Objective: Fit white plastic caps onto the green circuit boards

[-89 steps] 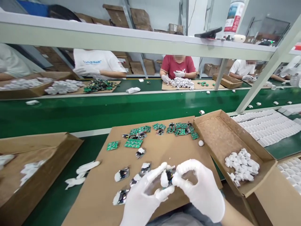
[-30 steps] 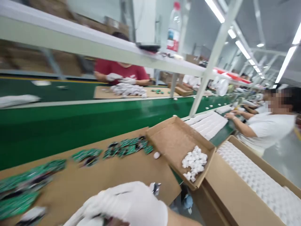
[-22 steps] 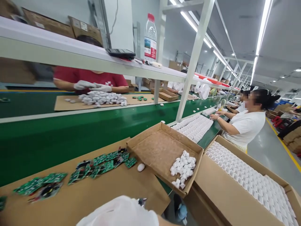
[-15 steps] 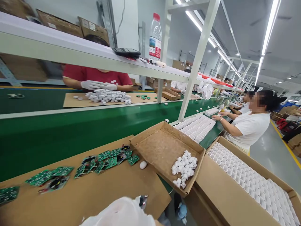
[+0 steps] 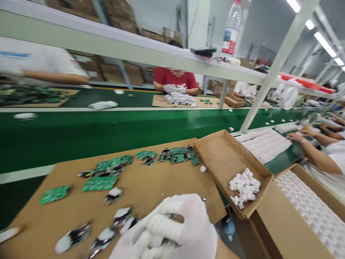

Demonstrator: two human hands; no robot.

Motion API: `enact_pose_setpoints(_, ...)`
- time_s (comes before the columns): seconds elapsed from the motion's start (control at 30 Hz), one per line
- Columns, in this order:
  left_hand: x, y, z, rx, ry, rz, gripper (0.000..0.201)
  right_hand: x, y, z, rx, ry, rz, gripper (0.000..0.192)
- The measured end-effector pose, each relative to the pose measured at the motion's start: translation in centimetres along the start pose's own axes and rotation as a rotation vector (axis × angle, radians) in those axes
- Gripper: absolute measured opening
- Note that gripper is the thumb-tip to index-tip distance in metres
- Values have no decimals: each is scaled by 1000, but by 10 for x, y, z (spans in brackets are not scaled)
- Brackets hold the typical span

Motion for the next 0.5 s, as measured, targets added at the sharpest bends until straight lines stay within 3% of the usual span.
enact_pose_setpoints(0.1, -2, -4, 1, 11, -22, -1, 44, -14, -8, 8, 37, -56, -136, 41)
enact_pose_setpoints(0.17, -2, -1, 0, 43, -65, 56, 56, -27, -13, 21, -30, -2, -185, 64)
enact_pose_setpoints(0.23, -4, 4, 0, 92, -110, 169, 56, -36, -14, 32, -89, 76, -181, 71)
enact_pose_setpoints(0.33, -8, 10, 0, 150, -106, 246, 46, -35, -10, 33, -109, 107, -143, 65)
enact_pose_setpoints(0.5, -9, 7, -1, 97, -19, -9, 42, -16, 0, 15, -183, 89, -230, 33)
Point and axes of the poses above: each hand's wrist, its own z-axis away from the middle knuckle, its own y-axis out of the palm, x = y × z, the point moved 1 cm from there along -z, towards the middle knuckle, and after that the axes turned 9 degrees about y, right-handed, at the moved point
